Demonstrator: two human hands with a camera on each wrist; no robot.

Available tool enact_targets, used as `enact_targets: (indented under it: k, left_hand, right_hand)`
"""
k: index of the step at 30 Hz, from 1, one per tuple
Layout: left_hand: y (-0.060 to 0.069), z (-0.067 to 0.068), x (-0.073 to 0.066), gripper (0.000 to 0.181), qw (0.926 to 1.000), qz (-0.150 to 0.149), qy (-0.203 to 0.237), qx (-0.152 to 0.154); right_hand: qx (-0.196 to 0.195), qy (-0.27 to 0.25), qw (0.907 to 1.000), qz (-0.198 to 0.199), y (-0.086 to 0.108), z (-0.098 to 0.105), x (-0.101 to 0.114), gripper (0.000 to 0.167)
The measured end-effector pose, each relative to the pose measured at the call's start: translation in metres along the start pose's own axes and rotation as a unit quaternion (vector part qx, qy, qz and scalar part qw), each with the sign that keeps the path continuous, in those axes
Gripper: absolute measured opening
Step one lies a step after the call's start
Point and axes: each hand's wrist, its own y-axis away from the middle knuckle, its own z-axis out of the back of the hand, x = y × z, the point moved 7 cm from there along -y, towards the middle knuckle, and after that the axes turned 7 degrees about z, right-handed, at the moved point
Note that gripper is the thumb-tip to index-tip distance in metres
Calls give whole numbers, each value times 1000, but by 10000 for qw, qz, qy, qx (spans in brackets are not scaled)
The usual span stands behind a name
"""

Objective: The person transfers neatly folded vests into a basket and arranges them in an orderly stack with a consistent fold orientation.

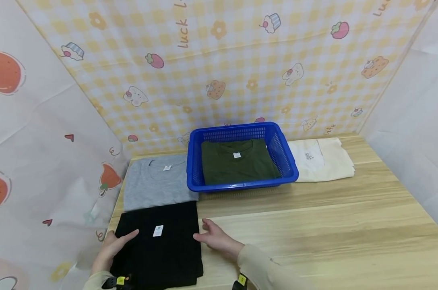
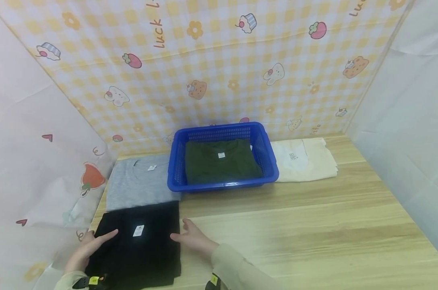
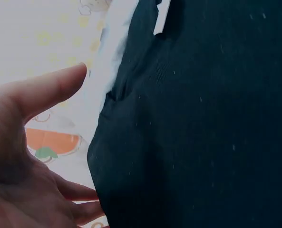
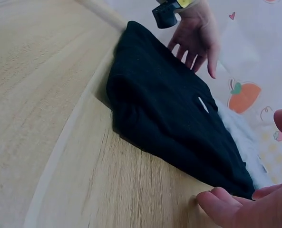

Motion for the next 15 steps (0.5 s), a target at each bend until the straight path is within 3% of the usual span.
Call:
enact_targets:
  k: [8,15]
  left_hand:
    - [-4,5,6,133,9992,88,-332,181]
    - [-7,7,8,131,9990,-62,-322,310]
  right_hand:
    - [-70,-138,9999,-76,-5,-11,-2,65]
    - [-317,-284,9989,-217,-10,-13,-4,62]
